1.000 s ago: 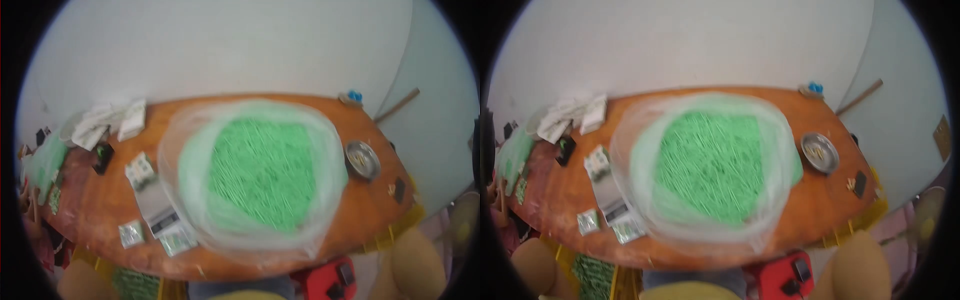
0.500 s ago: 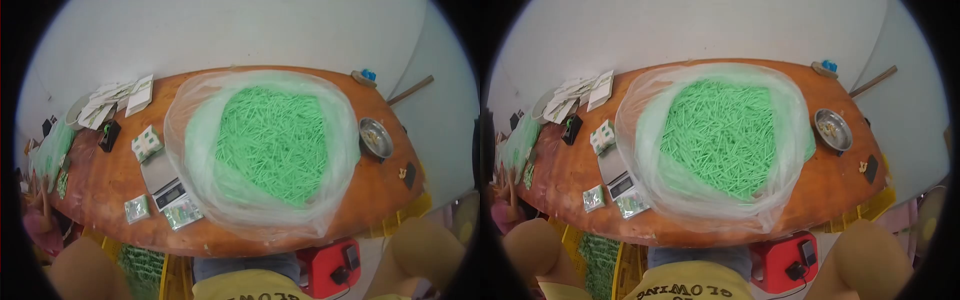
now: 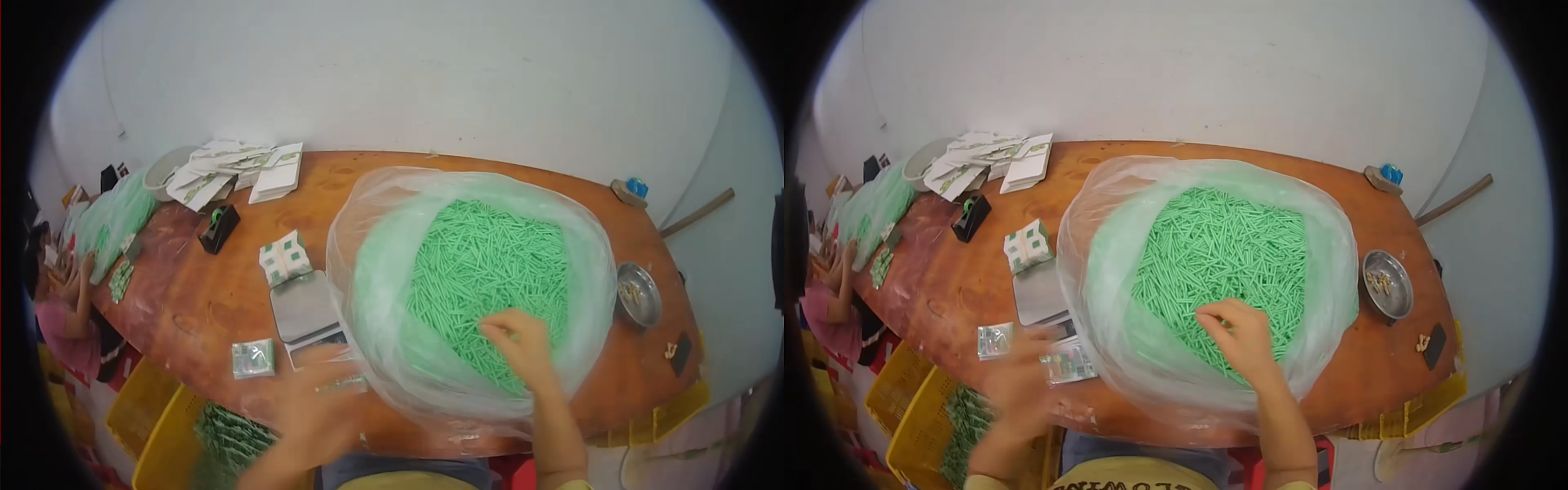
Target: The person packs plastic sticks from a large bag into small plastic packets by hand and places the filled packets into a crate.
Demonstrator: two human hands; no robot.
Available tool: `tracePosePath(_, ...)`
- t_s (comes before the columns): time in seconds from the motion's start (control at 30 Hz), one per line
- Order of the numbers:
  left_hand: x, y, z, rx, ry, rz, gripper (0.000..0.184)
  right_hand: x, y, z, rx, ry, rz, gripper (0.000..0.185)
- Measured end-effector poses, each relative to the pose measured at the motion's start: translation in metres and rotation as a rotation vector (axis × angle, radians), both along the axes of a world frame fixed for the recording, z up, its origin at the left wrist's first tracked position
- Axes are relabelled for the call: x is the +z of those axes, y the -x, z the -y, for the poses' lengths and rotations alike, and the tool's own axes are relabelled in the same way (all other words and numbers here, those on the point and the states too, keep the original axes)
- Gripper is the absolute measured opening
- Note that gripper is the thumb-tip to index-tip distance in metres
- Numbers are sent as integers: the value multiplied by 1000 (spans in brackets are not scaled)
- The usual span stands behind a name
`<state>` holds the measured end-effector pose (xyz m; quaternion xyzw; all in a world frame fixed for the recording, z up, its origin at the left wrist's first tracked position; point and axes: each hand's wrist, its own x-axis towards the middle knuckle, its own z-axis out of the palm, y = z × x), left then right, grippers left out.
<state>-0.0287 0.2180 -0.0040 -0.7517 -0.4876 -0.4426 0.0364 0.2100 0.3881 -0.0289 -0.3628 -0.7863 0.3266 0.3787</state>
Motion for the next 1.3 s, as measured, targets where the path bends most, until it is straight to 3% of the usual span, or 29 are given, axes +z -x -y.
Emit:
tracePosePath(0.03, -28, -19, -27, -82, 99, -51, 50, -21, 14, -9, -49, -20, 4, 9)
tracePosePath(0.07, -33, -31, -51, -63, 104, -382, 46, -33, 24, -20, -91, -50, 12, 10)
tracePosePath(0.13, -73, -37, -90, 11, 193, -459, 46, -42, 33, -39, -77, -110, 144, 11)
tracePosePath(0.27, -102, -19, -90, 39, 158, -458, 36, -39, 57, -76, -21, -333, 341, 15)
tracePosePath(0.37, -107, -16, -74, 79, 183, -393, 35, -25, 88, -102, -26, -290, 659, 18)
tracePosePath(0.57, -109, -11, -73, 121, 139, -287, 31, -11, 118, -114, -68, -167, 834, 25)
tracePosePath(0.67, -97, -9, -65, 83, 128, -316, 27, -1, 99, -113, -62, -100, 666, 25)
tracePosePath(0.87, -101, -11, -42, 10, 114, -190, 29, -32, 73, -54, -18, -80, 867, 29)
tracePosePath(0.97, -107, -19, -31, -12, 106, -135, 26, -63, 82, -44, -114, -355, 761, 24)
tracePosePath(1.17, -107, -31, -23, -10, 108, -62, 22, -88, 87, -28, -280, -575, 769, 15)
tracePosePath(1.3, -109, -39, -23, 14, 109, -28, 19, -97, 79, -37, -195, -603, 761, 15)
